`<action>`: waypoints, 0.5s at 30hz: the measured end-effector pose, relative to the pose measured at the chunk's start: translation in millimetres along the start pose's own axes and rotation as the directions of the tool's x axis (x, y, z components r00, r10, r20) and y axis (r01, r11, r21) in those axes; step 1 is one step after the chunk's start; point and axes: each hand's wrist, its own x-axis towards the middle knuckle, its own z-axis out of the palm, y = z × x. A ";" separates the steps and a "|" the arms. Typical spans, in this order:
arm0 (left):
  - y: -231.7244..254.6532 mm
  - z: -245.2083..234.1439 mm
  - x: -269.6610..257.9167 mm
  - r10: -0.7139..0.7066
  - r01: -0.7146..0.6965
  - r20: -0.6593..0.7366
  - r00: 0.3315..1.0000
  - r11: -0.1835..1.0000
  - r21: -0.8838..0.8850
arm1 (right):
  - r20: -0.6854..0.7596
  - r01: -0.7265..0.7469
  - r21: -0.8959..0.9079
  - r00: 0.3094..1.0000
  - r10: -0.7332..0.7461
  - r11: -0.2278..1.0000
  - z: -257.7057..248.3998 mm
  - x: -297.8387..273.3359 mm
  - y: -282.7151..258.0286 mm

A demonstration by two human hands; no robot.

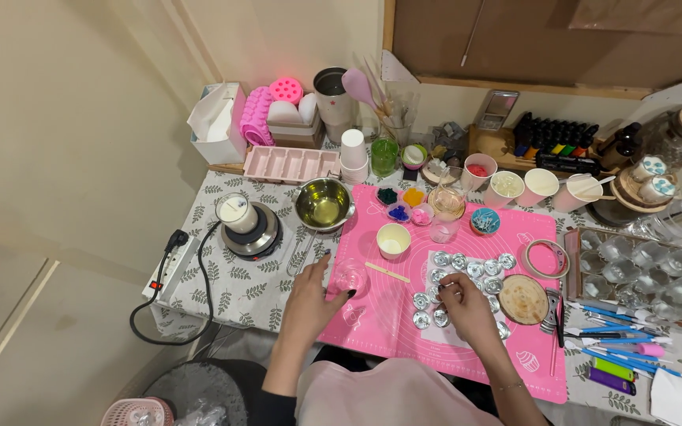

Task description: Preparing materials and assembly for candle making, including wicks and colored wax.

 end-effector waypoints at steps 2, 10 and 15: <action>-1.7 -3.0 1.9 0.001 -0.001 0.003 1.000 1.000 0.013 | -0.002 0.002 -0.009 1.000 -0.002 1.000 0.4 1.1 1.3; -6.3 -2.0 5.2 -0.038 0.037 0.036 0.999 0.999 0.027 | -0.018 -0.029 -0.071 0.999 0.027 0.997 -0.2 -7.3 -10.0; -2.8 0.4 9.8 -0.007 0.006 0.049 0.999 1.000 0.024 | -0.005 0.007 -0.073 1.000 -0.008 0.997 3.3 -6.4 -8.4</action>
